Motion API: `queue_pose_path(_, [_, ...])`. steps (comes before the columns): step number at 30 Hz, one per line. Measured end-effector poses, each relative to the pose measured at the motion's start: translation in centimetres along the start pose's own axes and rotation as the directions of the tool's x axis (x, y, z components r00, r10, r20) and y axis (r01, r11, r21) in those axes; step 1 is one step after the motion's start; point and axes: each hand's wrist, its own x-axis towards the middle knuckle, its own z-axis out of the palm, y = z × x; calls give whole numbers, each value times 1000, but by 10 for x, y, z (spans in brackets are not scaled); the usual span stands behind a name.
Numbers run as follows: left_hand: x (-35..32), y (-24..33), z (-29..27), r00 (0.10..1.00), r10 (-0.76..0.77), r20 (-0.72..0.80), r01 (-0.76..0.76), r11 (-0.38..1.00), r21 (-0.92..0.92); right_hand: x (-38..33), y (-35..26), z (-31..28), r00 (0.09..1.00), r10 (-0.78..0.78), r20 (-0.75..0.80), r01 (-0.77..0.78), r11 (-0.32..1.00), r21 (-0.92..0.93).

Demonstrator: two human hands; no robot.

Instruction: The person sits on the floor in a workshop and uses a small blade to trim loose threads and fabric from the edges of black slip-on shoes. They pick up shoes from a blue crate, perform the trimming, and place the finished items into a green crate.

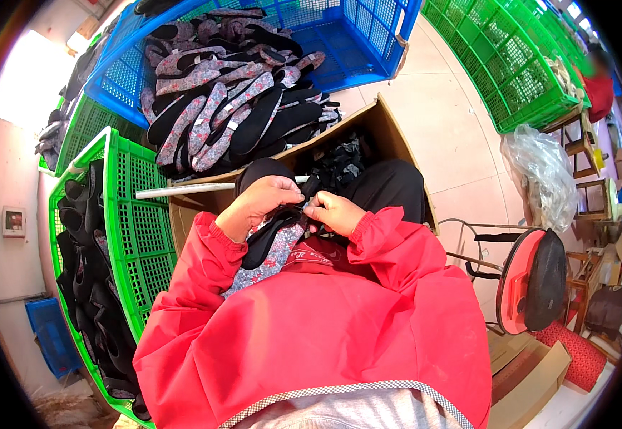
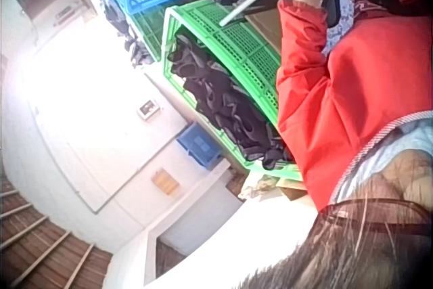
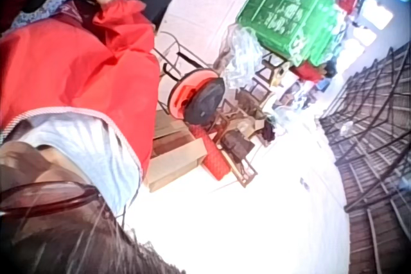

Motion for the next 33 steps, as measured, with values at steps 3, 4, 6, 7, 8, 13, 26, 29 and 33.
queue_pose_path(3, [1, -1, 1, 1000, 16, -19, -16, 1000, 1, 2, 3, 3, 1000, -14, -17, 15, 1000, 13])
queue_pose_path(4, [1, -1, 1, 999, 25, -27, -25, 1000, 6, 2, 3, 5, 999, -15, -30, 15, 1000, 14])
queue_pose_path(6, [5, -6, -2, 1000, 13, -16, -12, 1000, 21, 2, 3, 9, 999, -13, -51, 14, 1000, 12])
queue_pose_path(7, [7, -8, -4, 1000, 6, -10, -6, 1000, 29, 1, 1, 10, 998, -11, -58, 12, 1000, 8])
queue_pose_path(8, [7, -8, -4, 1000, 1, -9, -1, 1000, 19, 1, 0, 10, 998, -9, -66, 9, 1000, 6])
queue_pose_path(13, [8, -8, -2, 1000, -4, -13, 4, 1000, 1, 7, 13, 9, 996, -44, -76, 47, 998, 38])
queue_pose_path(26, [10, -10, -1, 999, 13, -51, -9, 998, 63, 12, 26, 11, 991, -92, -100, 105, 987, 125])
queue_pose_path(29, [10, -9, 1, 998, 20, -65, -13, 994, 109, 15, 32, 11, 987, -114, -114, 129, 982, 138])
queue_pose_path(33, [10, -9, 2, 997, 41, -68, -31, 990, 139, 12, 29, 12, 988, -104, -117, 119, 984, 133])
